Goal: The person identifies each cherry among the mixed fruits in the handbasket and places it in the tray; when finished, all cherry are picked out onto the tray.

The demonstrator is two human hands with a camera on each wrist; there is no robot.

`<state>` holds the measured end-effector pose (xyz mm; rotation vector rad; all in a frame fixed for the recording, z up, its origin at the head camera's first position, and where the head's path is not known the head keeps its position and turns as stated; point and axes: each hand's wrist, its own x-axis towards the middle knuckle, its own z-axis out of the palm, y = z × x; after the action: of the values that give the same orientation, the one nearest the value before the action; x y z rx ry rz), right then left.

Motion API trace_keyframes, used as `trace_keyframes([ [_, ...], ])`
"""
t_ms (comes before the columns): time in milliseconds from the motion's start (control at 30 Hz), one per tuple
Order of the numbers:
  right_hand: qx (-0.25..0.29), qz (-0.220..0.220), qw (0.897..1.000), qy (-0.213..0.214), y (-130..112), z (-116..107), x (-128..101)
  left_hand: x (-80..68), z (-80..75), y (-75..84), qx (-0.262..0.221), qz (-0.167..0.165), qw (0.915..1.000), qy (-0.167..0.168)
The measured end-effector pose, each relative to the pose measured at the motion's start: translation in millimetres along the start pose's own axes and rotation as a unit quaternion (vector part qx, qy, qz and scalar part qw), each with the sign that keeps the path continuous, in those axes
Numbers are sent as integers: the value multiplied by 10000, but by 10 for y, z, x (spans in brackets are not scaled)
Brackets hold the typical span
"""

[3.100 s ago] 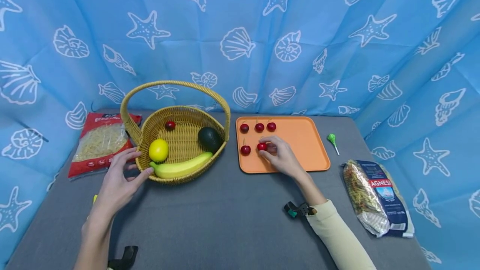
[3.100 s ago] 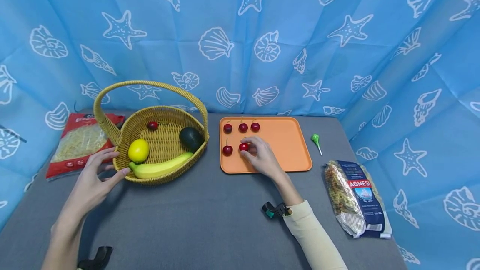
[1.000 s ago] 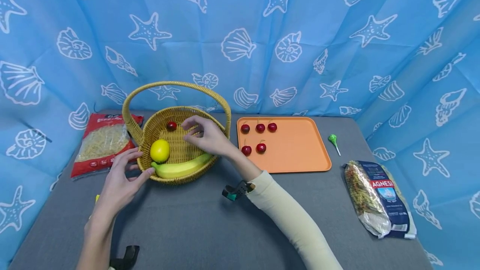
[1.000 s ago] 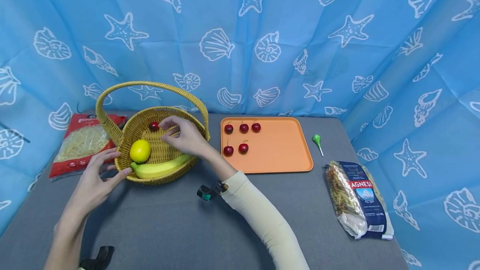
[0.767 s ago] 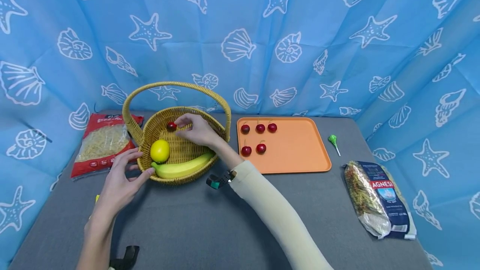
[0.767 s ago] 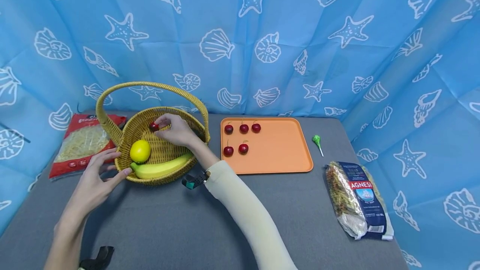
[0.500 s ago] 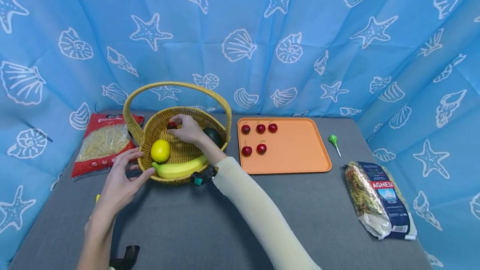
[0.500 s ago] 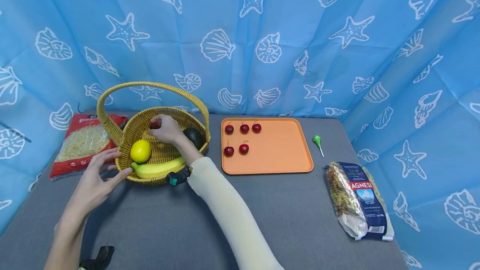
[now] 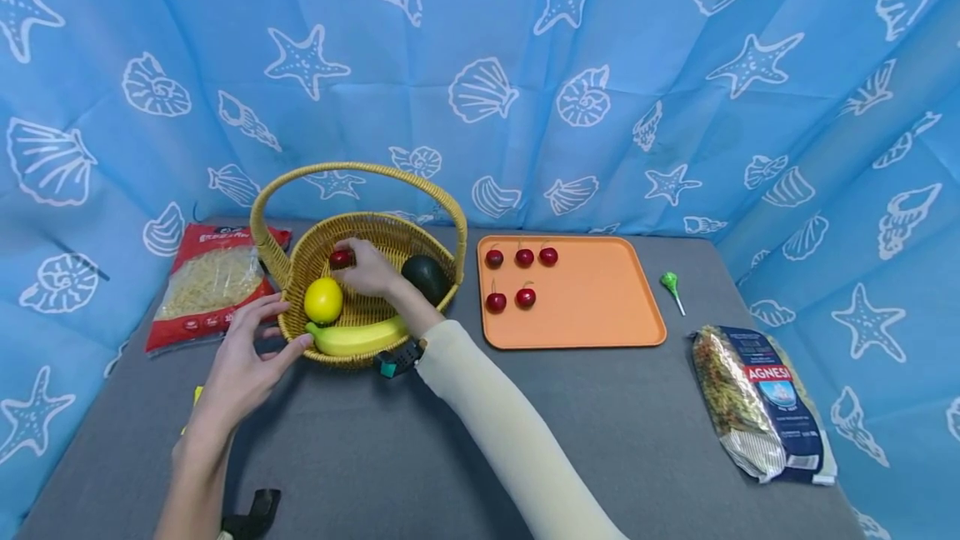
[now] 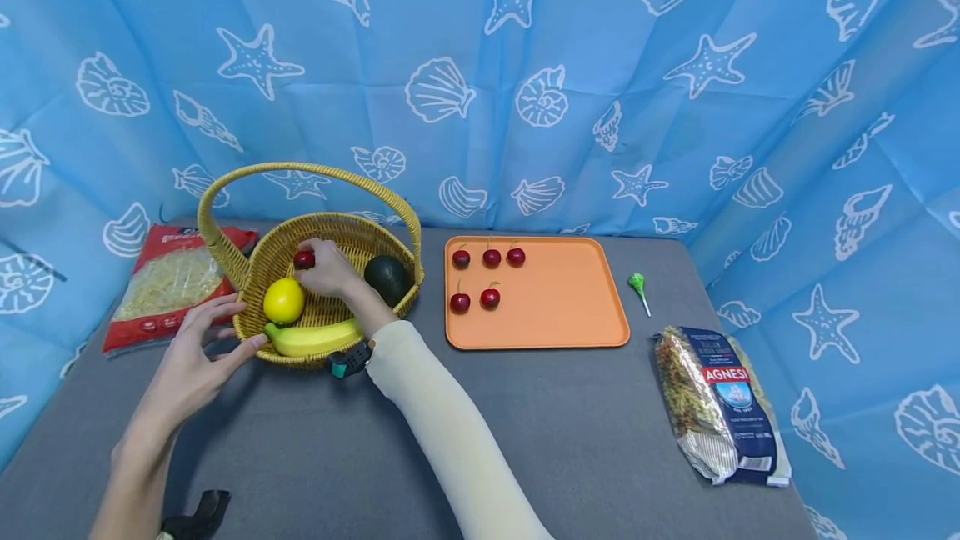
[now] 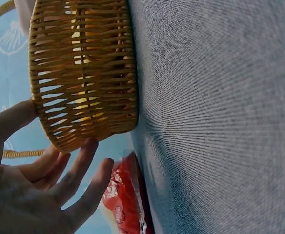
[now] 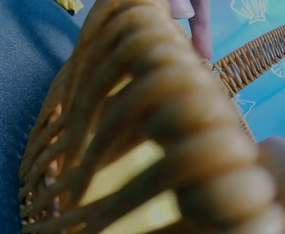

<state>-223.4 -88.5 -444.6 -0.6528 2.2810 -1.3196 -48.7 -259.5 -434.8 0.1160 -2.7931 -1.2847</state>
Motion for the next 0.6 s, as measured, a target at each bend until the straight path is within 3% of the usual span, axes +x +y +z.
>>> trace_keyframes([
  [200,-526,-200,9978,-346,8,6,12,-2,-4,-5,10,4,10000,-9],
  [333,-716,-144,9969,-303,-11,20,-6,0,-4,-6,3,18,10000,-2],
  [467,-448,-49,9989,163,-37,23,-61,1,-1,-3,-12,15,10000,-13],
  [600,-32,-249,9968,762,-76,-16,-162,-1,-1,2,13,14,10000,10],
])
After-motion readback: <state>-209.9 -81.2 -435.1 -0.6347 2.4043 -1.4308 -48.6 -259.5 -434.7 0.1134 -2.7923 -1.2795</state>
